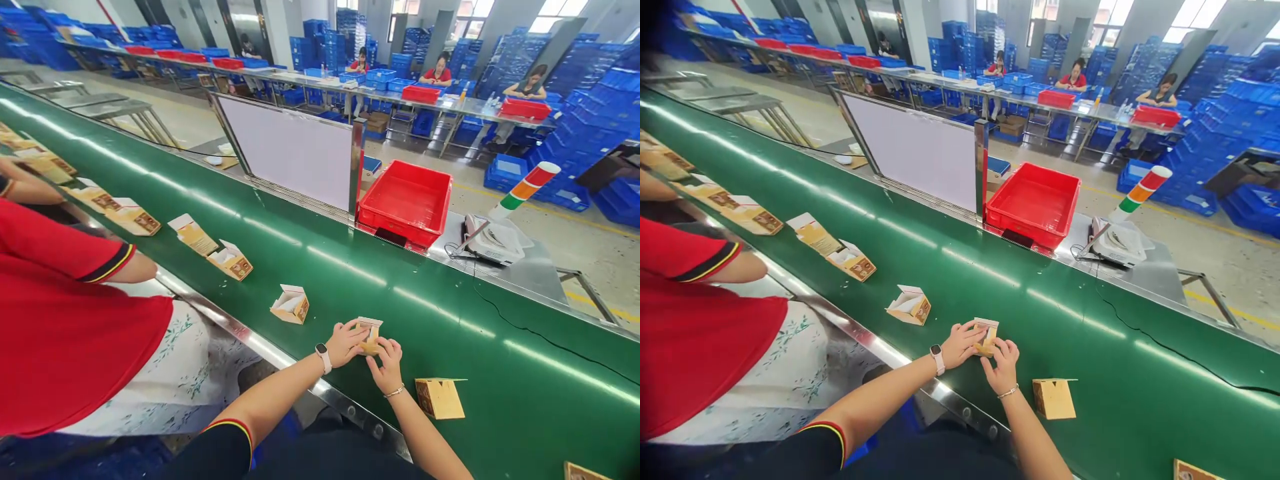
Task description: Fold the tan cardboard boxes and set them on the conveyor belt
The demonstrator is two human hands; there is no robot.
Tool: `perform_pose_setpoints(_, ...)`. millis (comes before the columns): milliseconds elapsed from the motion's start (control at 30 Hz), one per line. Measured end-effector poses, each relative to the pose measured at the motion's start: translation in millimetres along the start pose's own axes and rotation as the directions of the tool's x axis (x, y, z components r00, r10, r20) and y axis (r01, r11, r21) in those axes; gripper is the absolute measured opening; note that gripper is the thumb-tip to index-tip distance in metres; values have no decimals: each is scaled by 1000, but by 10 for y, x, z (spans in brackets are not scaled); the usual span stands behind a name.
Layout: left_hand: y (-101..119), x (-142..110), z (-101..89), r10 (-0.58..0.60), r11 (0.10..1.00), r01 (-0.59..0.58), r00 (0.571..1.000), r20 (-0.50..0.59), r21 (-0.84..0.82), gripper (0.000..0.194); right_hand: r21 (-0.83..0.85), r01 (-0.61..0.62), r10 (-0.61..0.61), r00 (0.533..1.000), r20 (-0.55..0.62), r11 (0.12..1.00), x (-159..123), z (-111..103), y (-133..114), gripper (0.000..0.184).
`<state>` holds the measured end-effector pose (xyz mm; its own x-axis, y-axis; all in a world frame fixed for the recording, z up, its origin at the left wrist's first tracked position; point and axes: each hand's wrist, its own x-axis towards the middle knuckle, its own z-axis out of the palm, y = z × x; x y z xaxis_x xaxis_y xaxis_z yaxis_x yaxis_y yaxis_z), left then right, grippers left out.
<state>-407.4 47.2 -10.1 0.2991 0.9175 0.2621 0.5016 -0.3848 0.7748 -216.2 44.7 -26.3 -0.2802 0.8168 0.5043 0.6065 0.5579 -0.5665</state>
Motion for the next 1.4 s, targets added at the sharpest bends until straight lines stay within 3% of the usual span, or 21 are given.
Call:
perform_pose_setpoints(67, 68, 44, 166, -79, 986, 52, 982, -173, -157, 23, 52, -119, 120, 992, -31, 992, 22, -16, -28, 25)
perform_pose_setpoints(133, 144, 56, 316, -253, 931, 127, 900, -355, -342, 16, 139, -266, 279, 957, -83, 954, 63, 8, -67, 38)
perform_pose_setpoints(200, 209, 27, 392, -407, 858, 194, 822, -398, -476, 14, 211, -358, 387, 915, -115, 910, 95, 47, -104, 44)
perform_pose_setpoints(233, 233, 1, 393, -449, 827, 224, 814, -368, -515, 14, 237, -371, 404, 907, -114, 898, 100, 61, -114, 42)
perform_pose_setpoints(333, 266, -80, 274, -454, 799, 296, 868, -202, -523, 31, 266, -328, 359, 930, -76, 906, 60, 44, -89, 29)
perform_pose_setpoints(400, 268, -94, 156, -374, 849, 297, 922, -99, -438, 37, 223, -275, 289, 957, -33, 935, 17, -13, -29, 29)
perform_pose_setpoints(467, 270, -56, 75, -269, 917, 253, 963, -10, -308, 29, 158, -228, 229, 973, 12, 961, -10, -76, 35, 29)
perform_pose_setpoints(533, 280, 17, 73, -221, 945, 222, 975, 32, -240, 18, 149, -206, 201, 978, 52, 967, -15, -114, 77, 26)
perform_pose_setpoints(633, 306, 118, 208, -321, 895, 283, 945, -57, -343, 10, 239, -284, 284, 958, 35, 928, -20, -80, 80, 34)
perform_pose_setpoints(733, 321, 173, 380, -534, 762, 390, 830, -161, -516, 11, 343, -471, 528, 844, -92, 813, -64, 56, 65, 30)
perform_pose_setpoints(833, 330, 269, 477, -718, 526, 527, 696, -16, -668, 30, 414, -619, 721, 675, -155, 668, -112, 189, 108, 34)
perform_pose_setpoints(900, 360, 375, 509, -744, 433, 588, 661, 98, -683, 30, 423, -654, 759, 635, -143, 627, -123, 200, 156, 37)
perform_pose_setpoints(967, 421, 453, 526, -741, 415, 610, 657, 138, -675, 28, 419, -659, 760, 638, -129, 624, -134, 117, 165, 37)
perform_pose_setpoints(1033, 500, 407, 512, -751, 429, 602, 652, 104, -674, 33, 360, -639, 727, 653, -212, 680, -172, -36, 81, 42)
perform_pose_setpoints(1133, 578, -20, 390, -711, 595, 526, 698, -92, -608, 27, 189, -451, 488, 789, -372, 872, -268, -238, -232, 49)
perform_pose_setpoints(1200, 554, -456, 232, -658, 710, 484, 715, -237, -512, 22, 176, -245, 287, 917, -279, 953, -281, -233, -483, 44)
perform_pose_setpoints(1233, 511, -663, 130, -651, 741, 480, 687, -324, -470, 26, 212, -163, 203, 961, -186, 964, -249, -171, -592, 41)
perform_pose_setpoints(1300, 359, -954, -117, -624, 781, 491, 599, -502, -385, 41, 281, -65, 70, 998, -7, 958, -105, 56, -741, 43)
perform_pose_setpoints(1333, 258, -1015, -254, -593, 802, 491, 589, -548, -340, 52, 296, -30, 16, 999, 50, 955, -4, 201, -773, 46)
perform_pose_setpoints(1367, 149, -1019, -390, -555, 828, 481, 624, -550, -290, 59, 297, 4, -31, 996, 87, 955, 103, 347, -777, 51)
perform_pose_setpoints(1400, 41, -971, -517, -510, 858, 458, 697, -504, -235, 63, 286, 39, -71, 992, 105, 957, 203, 481, -756, 54)
